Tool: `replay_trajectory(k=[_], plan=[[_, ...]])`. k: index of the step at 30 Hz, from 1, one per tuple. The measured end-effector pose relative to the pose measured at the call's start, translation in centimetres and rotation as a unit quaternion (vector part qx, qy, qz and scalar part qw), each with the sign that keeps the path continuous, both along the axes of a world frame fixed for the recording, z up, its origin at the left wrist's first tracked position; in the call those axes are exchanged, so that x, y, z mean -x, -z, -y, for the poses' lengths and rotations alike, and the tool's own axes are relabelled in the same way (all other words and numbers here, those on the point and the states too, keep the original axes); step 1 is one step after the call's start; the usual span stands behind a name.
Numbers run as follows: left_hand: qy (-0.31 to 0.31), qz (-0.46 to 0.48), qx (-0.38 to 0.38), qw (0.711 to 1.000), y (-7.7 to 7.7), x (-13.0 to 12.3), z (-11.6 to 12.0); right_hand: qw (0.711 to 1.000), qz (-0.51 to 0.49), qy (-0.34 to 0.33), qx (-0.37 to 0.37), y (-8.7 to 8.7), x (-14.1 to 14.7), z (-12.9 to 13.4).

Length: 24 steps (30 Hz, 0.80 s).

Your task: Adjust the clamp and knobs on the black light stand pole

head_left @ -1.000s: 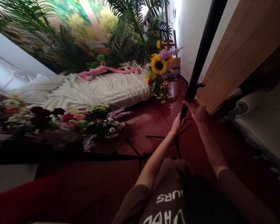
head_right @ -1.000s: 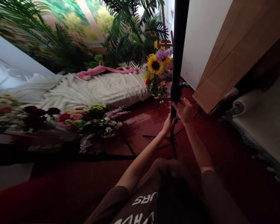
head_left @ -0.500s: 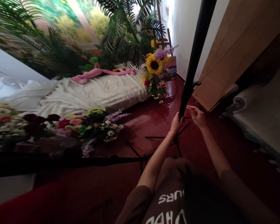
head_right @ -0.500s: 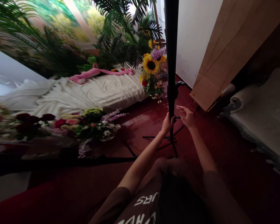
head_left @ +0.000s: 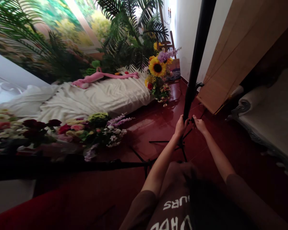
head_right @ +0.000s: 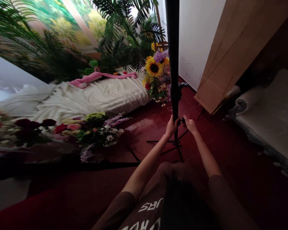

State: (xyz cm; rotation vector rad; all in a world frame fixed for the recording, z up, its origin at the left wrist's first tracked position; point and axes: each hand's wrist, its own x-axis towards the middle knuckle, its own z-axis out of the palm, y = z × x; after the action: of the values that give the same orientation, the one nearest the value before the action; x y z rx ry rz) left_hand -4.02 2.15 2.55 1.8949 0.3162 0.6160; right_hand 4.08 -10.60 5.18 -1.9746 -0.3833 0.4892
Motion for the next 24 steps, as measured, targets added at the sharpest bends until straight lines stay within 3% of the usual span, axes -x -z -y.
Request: replay_trajectory(k=[2, 4, 6, 9, 11, 16, 19, 22, 24], plan=[[0.000, 0.001, 0.000, 1.000, 0.0, 0.0, 0.0, 0.994, -0.111, 0.001, -0.022, -0.2, -0.5, -0.4], [0.000, 0.006, -0.002, 1.000, 0.1, 0.0, 0.0, 0.969, -0.238, -0.003, -0.061, -0.5, -1.0, -0.5], [0.001, 0.010, -0.006, 1.000, 0.1, -0.1, 0.0, 0.918, -0.380, -0.013, -0.112, -0.7, -1.6, -0.5], [0.002, 0.008, -0.003, 1.000, 0.1, 0.0, 0.1, 0.815, -0.536, -0.027, -0.218, -0.7, -2.1, -0.2], [0.002, 0.005, 0.006, 1.000, 0.1, 0.0, 0.2, 0.783, -0.557, -0.021, -0.277, -0.4, -2.0, 0.1], [0.004, 0.010, 0.020, 1.000, -0.1, -0.1, 0.4, 0.758, -0.541, 0.009, -0.365, 0.7, -0.3, -0.1], [0.007, 0.025, 0.034, 0.999, 0.0, -0.1, 0.4, 0.708, -0.537, 0.041, -0.456, 1.3, 1.5, -0.2], [0.018, 0.036, 0.074, 0.996, 1.5, 1.4, 0.3, 0.647, -0.523, 0.058, -0.551, 2.3, 3.8, 0.1], [0.000, 0.021, 0.103, 0.994, 3.7, 3.9, 0.1, 0.621, -0.528, 0.067, -0.576, 3.2, 5.5, 0.4]])
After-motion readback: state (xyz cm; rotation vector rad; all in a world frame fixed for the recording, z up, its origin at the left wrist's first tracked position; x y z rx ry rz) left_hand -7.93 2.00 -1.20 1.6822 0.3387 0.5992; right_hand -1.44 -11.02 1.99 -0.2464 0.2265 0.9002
